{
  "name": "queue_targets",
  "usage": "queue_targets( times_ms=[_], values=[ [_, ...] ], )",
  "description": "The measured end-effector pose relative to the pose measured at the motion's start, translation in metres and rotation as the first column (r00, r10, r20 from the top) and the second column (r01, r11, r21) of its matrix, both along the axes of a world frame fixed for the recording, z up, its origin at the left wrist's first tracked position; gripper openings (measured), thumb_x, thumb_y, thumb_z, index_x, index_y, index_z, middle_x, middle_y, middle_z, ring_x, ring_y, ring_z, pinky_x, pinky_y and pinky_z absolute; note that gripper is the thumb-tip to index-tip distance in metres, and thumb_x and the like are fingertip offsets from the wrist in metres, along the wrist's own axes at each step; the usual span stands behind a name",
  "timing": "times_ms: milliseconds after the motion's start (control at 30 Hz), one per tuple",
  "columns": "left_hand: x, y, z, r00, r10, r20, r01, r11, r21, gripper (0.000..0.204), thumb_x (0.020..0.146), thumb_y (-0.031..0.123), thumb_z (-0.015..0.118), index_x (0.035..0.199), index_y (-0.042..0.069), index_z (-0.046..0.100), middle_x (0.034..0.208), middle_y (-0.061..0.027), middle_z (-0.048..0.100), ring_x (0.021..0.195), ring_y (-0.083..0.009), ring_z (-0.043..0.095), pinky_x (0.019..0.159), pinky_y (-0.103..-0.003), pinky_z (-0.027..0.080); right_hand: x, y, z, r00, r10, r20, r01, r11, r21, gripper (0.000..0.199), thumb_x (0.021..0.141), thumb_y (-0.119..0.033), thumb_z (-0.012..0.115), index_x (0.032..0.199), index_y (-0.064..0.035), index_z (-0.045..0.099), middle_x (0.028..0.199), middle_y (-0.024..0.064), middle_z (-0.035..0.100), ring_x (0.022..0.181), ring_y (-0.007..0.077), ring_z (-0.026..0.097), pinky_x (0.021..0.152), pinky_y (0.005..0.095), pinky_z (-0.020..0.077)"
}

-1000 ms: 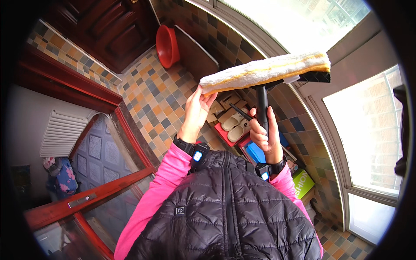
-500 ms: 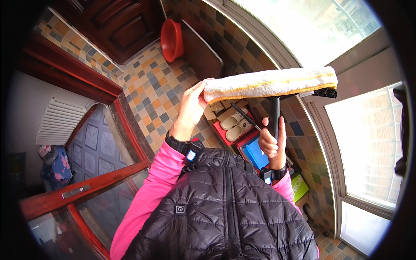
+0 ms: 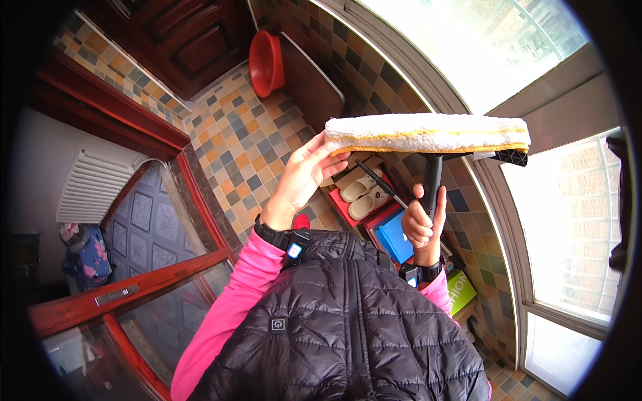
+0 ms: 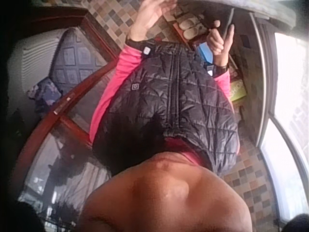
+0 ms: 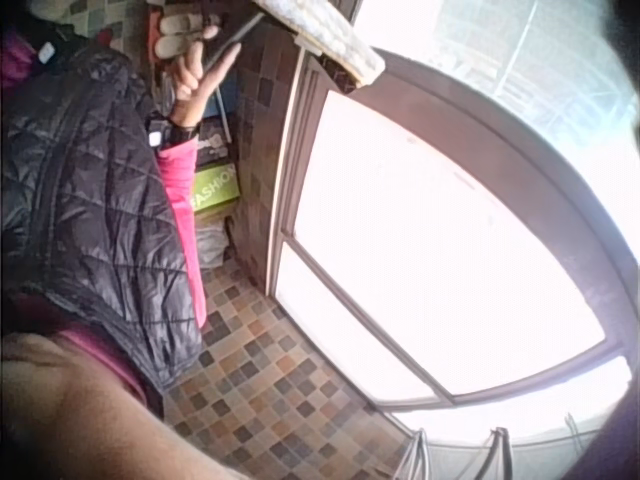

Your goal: The person moves from a bathroom to a bedroom and then to a balcony. On the balcony, they retrieve a long metal pole and a white cleaning pad, then attach the pad to the pole by wrapping and securing it with a strap. The person repeatedly adjusts the pad and strap to ensure it is firmly attached.

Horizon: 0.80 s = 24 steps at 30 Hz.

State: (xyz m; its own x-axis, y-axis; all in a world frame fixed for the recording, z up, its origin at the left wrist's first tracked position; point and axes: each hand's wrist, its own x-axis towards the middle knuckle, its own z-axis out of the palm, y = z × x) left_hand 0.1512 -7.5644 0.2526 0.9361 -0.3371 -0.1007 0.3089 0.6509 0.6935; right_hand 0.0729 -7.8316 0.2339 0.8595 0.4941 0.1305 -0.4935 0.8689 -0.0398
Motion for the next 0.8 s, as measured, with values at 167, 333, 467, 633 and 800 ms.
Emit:
queue_targets(
  times_ms=[167, 333, 467, 633, 800],
  values=[
    [0.001, -0.006, -0.014, 0.992, 0.130, 0.000, -0.130, 0.991, 0.031, 0.044, 0.101, 0.006, 0.052, 0.144, -0.001, 0.045, 0.115, -0.0070, 0.063, 0.090, -0.0128, 0.061, 0.086, -0.029, 0.055, -0.002, 0.000, 0.000, 1.000, 0.004, -0.008, -0.005, 0.999, -0.034, 0.057, 0.103, -0.056, 0.038, 0.122, -0.0027, 0.049, 0.053, 0.0007, 0.036, 0.035, 0.0069, 0.035, 0.025, 0.0205, 0.0273],
    [0.004, -0.011, -0.008, 0.967, 0.249, 0.060, -0.252, 0.967, 0.049, 0.044, 0.101, 0.005, 0.050, 0.144, -0.002, 0.045, 0.113, -0.0051, 0.062, 0.086, -0.0109, 0.058, 0.085, -0.028, 0.053, -0.001, 0.002, -0.001, 0.997, 0.042, 0.066, -0.040, 0.999, -0.027, 0.058, 0.102, -0.057, 0.040, 0.121, -0.0038, 0.050, 0.052, 0.0009, 0.037, 0.034, 0.0066, 0.035, 0.025, 0.0208, 0.0266],
    [0.003, -0.013, 0.003, 0.955, 0.230, 0.186, -0.252, 0.963, 0.100, 0.044, 0.103, 0.008, 0.047, 0.146, -0.001, 0.042, 0.123, -0.0056, 0.060, 0.103, -0.0132, 0.059, 0.094, -0.032, 0.051, -0.002, 0.009, -0.001, 0.999, 0.037, 0.006, -0.037, 0.997, 0.067, 0.063, 0.102, -0.060, 0.035, 0.122, -0.0022, 0.050, 0.054, 0.0021, 0.040, 0.033, 0.0079, 0.036, 0.026, 0.0213, 0.0289],
    [0.001, -0.016, -0.001, 0.954, 0.227, 0.196, -0.261, 0.951, 0.169, 0.040, 0.104, 0.012, 0.047, 0.143, 0.002, 0.046, 0.133, -0.0060, 0.057, 0.124, -0.0177, 0.053, 0.102, -0.041, 0.048, -0.008, 0.021, 0.001, 0.995, 0.033, 0.097, 0.000, 0.947, -0.321, 0.061, 0.099, -0.064, 0.038, 0.114, -0.0071, 0.051, 0.050, -0.0037, 0.034, 0.034, 0.0043, 0.029, 0.028, 0.0198, 0.0211],
    [0.013, 0.004, -0.022, 0.941, 0.120, 0.317, -0.238, 0.901, 0.364, 0.047, 0.103, 0.030, 0.052, 0.137, -0.002, 0.048, 0.134, -0.0125, 0.054, 0.123, -0.0215, 0.053, 0.106, -0.043, 0.046, 0.003, 0.023, 0.000, 0.999, 0.032, 0.034, -0.020, 0.947, -0.320, 0.056, 0.103, -0.059, 0.035, 0.120, -0.0070, 0.050, 0.055, -0.0027, 0.035, 0.038, 0.0048, 0.027, 0.031, 0.0193, 0.0218]
  ],
)
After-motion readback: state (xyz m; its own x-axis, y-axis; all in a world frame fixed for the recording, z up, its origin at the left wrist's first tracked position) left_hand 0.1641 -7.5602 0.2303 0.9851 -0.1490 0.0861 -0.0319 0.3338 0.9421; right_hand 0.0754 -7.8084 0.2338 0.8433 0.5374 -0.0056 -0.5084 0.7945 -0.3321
